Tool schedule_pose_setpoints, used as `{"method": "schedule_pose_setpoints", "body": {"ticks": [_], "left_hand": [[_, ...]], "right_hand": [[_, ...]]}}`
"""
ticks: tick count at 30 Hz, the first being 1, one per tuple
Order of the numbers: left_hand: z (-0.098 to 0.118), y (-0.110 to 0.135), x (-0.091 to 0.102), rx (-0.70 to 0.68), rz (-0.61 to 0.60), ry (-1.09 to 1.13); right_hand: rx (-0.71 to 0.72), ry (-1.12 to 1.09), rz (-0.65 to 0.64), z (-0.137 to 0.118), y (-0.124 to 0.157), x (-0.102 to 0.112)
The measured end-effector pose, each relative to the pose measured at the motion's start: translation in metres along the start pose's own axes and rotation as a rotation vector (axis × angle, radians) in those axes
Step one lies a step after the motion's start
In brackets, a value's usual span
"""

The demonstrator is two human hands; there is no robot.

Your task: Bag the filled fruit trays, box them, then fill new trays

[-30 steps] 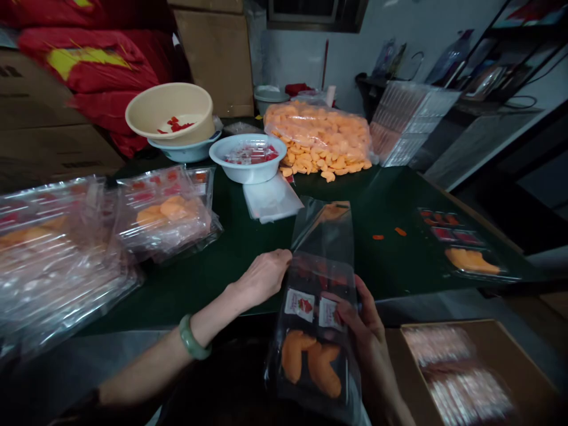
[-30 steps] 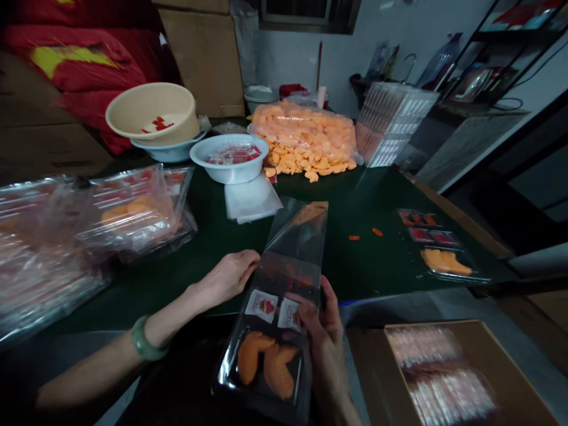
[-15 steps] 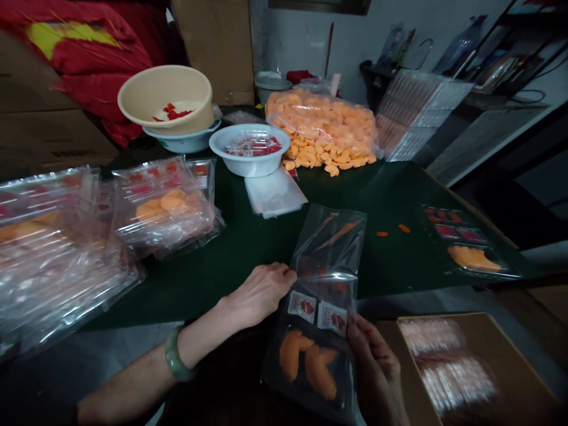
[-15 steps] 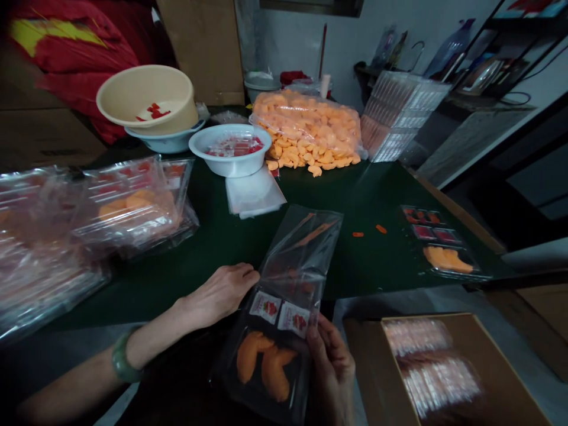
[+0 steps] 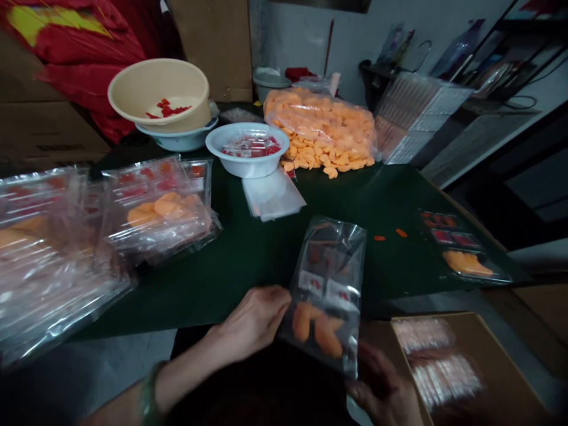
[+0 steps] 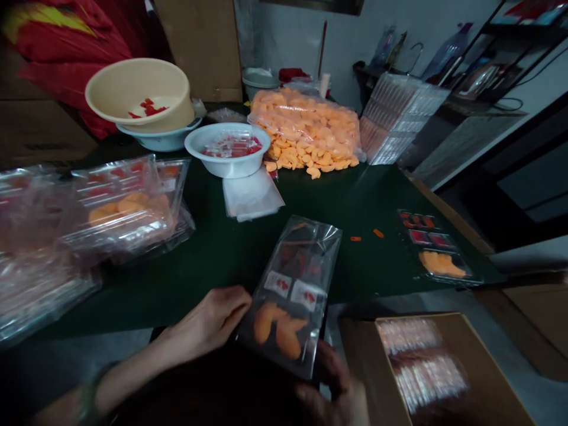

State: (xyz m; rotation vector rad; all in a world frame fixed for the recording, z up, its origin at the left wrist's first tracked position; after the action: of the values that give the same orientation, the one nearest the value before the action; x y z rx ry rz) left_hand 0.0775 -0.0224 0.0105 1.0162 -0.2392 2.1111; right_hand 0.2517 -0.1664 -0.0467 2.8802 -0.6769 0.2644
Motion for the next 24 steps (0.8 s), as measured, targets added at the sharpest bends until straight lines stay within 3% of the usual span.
{"method": "schedule_pose_setpoints", "body": {"ticks": [3,7,9,11,13,16,21,24], "left_hand": [[0.008,-0.043,0.005,-0.059,0.039,-0.051],[0.014,-0.071,0.001,-0.1,0.002,-0.176],[0.016,-0.072,-0.001,-0.106,-0.019,-0.223],[0.02,-0.071,-0.002,-0.107,-0.03,-0.297],[0.024,-0.068,-0.005,-0.107,-0.036,-0.405],[0.028,-0.064,-0.011,-0.1,-0.065,-0.54],[0.019,-0.064,-0.011,0.011,-0.017,-0.576],[0.025,-0.065,-0.015,-0.019,-0.039,-0.614]], "right_hand": [[0.105,0.347,0.038,-0.015,-0.027,0.01],[0.558,0.948,0.172,-0.064,-0.045,0.013],[0.795,1.014,0.129,-0.081,-0.053,-0.004],[0.916,0.963,-0.027,-0.087,-0.067,-0.027],[0.912,0.927,-0.105,-0.087,-0.086,-0.043],[0.863,0.939,-0.062,-0.089,-0.105,-0.05],[0.931,0.997,-0.139,-0.084,-0.1,-0.056],[0.922,1.045,-0.071,-0.081,-0.101,-0.052]]}}
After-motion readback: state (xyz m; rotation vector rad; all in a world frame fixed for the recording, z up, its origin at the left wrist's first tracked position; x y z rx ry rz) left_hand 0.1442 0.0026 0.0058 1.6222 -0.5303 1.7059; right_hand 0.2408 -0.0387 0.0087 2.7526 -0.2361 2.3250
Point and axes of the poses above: each hand's wrist, its own y-axis away from the middle knuckle, its own x-axis out of the back of the hand, z = x × y, the point moved 8 cm from there along -y, towards the middle knuckle, and after that the axes turned 9 degrees about x, right-handed, at the moved point
